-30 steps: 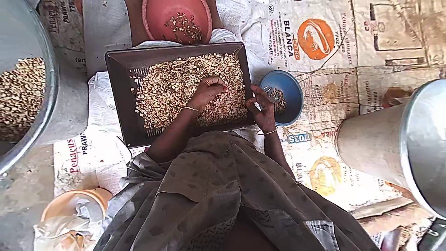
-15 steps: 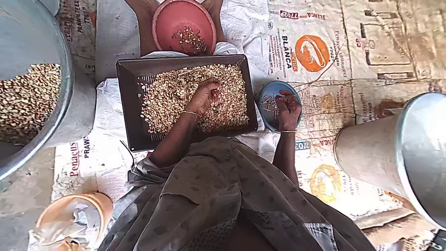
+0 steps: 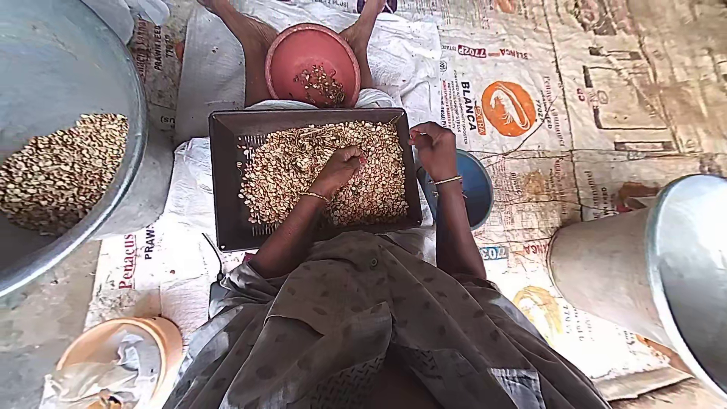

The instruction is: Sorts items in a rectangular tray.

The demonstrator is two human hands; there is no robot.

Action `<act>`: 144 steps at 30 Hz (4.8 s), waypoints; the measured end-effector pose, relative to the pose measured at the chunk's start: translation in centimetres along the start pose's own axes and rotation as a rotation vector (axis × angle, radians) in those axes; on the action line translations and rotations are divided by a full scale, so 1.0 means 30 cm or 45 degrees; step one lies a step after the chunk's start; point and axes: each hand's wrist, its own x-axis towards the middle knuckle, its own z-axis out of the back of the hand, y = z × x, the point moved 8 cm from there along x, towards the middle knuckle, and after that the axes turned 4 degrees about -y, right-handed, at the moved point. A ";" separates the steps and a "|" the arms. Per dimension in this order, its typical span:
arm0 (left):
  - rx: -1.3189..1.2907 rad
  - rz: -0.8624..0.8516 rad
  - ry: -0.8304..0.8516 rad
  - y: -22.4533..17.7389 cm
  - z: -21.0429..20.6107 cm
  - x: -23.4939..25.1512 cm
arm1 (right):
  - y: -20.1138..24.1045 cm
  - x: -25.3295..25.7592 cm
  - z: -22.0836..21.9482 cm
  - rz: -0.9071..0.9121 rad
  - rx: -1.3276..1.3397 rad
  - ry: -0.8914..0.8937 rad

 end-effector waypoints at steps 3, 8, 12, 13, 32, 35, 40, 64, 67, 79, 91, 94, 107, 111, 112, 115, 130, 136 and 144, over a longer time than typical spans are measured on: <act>-0.209 0.009 -0.077 -0.011 0.045 -0.003 | 0.084 0.121 -0.186 0.039 -0.167 0.223; -0.786 0.012 -0.401 0.016 0.200 0.016 | 0.091 0.169 -0.373 -0.210 -0.717 0.425; -0.962 0.058 -0.727 0.034 0.320 0.009 | 0.059 0.170 -0.356 -0.203 -0.579 0.285; -0.970 0.073 -0.776 0.037 0.339 0.006 | 0.043 0.171 -0.350 -0.179 -0.535 0.282; 0.784 -0.045 -0.664 -0.023 0.340 0.036 | 0.126 0.192 -0.390 -0.337 -0.570 0.297; 0.907 -0.045 -0.628 -0.009 0.324 0.039 | 0.138 0.172 -0.413 -0.360 -0.664 0.212; 0.921 -0.006 -0.597 -0.011 0.316 0.047 | 0.114 0.171 -0.417 -0.255 -0.663 0.220; -0.581 0.064 -0.428 0.014 0.292 0.019 | 0.212 0.082 -0.380 -0.260 0.942 0.439; -0.588 0.065 -0.409 0.016 0.292 0.022 | 0.216 0.077 -0.371 -0.260 0.930 0.397; -0.965 0.378 -0.376 0.048 0.236 0.006 | 0.471 0.037 -0.428 0.309 0.267 0.524; -1.002 0.160 -0.452 0.022 0.355 -0.032 | 0.328 -0.100 -0.582 0.294 -0.445 0.768; -1.190 0.192 -0.441 0.047 0.393 -0.075 | 0.319 -0.079 -0.559 0.311 -0.325 0.697; -0.786 0.325 -0.388 0.092 0.391 -0.099 | 0.332 0.023 -0.466 0.023 -0.105 0.621; -0.827 0.329 -0.445 0.105 0.411 -0.095 | 0.304 0.049 -0.473 -0.042 -0.162 0.622; -0.825 0.327 -0.459 0.105 0.412 -0.095 | 0.304 0.057 -0.468 -0.048 -0.137 0.596; -0.728 0.338 -0.423 0.086 0.397 -0.105 | 0.357 0.069 -0.464 0.033 0.007 0.499; -0.711 0.238 -0.939 0.125 0.549 -0.137 | 0.370 0.081 -0.657 0.023 -0.564 0.655; 0.254 0.118 -0.825 0.115 0.563 -0.077 | 0.297 0.114 -0.614 -0.026 -0.131 0.531; 0.835 0.328 -0.434 0.095 0.475 -0.092 | 0.228 0.112 -0.579 -0.430 0.814 0.485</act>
